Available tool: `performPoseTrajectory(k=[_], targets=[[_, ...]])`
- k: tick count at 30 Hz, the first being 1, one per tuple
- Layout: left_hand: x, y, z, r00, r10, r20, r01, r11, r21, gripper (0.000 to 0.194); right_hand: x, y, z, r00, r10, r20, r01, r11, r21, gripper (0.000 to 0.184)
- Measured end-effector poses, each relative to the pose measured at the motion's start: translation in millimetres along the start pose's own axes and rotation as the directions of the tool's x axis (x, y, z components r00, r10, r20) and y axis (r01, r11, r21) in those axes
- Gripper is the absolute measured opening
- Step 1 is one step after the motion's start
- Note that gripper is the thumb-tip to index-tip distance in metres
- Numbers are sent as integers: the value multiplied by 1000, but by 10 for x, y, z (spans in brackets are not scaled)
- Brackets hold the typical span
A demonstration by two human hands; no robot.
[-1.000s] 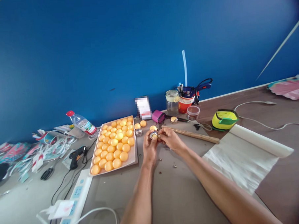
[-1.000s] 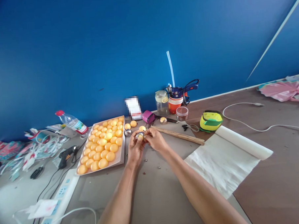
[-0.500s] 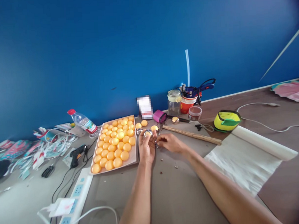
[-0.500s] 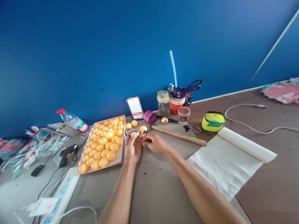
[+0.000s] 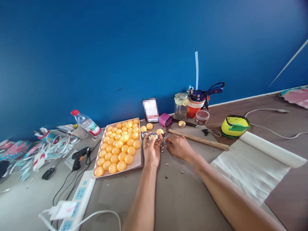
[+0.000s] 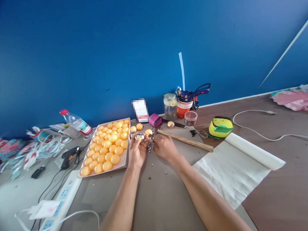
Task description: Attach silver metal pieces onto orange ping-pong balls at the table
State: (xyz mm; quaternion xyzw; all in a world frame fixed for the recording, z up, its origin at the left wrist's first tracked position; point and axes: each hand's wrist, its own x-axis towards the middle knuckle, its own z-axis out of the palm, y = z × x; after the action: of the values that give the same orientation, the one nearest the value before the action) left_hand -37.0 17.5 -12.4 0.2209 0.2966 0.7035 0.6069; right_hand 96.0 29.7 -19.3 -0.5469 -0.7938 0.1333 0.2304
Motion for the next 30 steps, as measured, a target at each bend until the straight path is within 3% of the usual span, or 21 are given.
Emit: performPoseTrajectory(k=[6,11,19,27,30], targets=[[-4,12,7,999,-27,-45,25,999,-45,37,12,79,-32,993,11,118,-15,999,36,21],[13,-3,-36,998,-43,-36,40,996,-80,35,-13,-1,27,994,-64,84,65,998,-2,31],[49,-9,-74,999,7,-42,-7,1000,-15,37,-23,-144,137,984,-140,112,153,982,-114,18],[47,-30,-80,999,-3,-43,1,999,-43,37,13,-122,220,992,-120,34,122,990,-67,17],[44,-31,-71,999,-2,-42,0,999,-51,36,17,-101,220,992,-119,-44,118,993,-17,18]])
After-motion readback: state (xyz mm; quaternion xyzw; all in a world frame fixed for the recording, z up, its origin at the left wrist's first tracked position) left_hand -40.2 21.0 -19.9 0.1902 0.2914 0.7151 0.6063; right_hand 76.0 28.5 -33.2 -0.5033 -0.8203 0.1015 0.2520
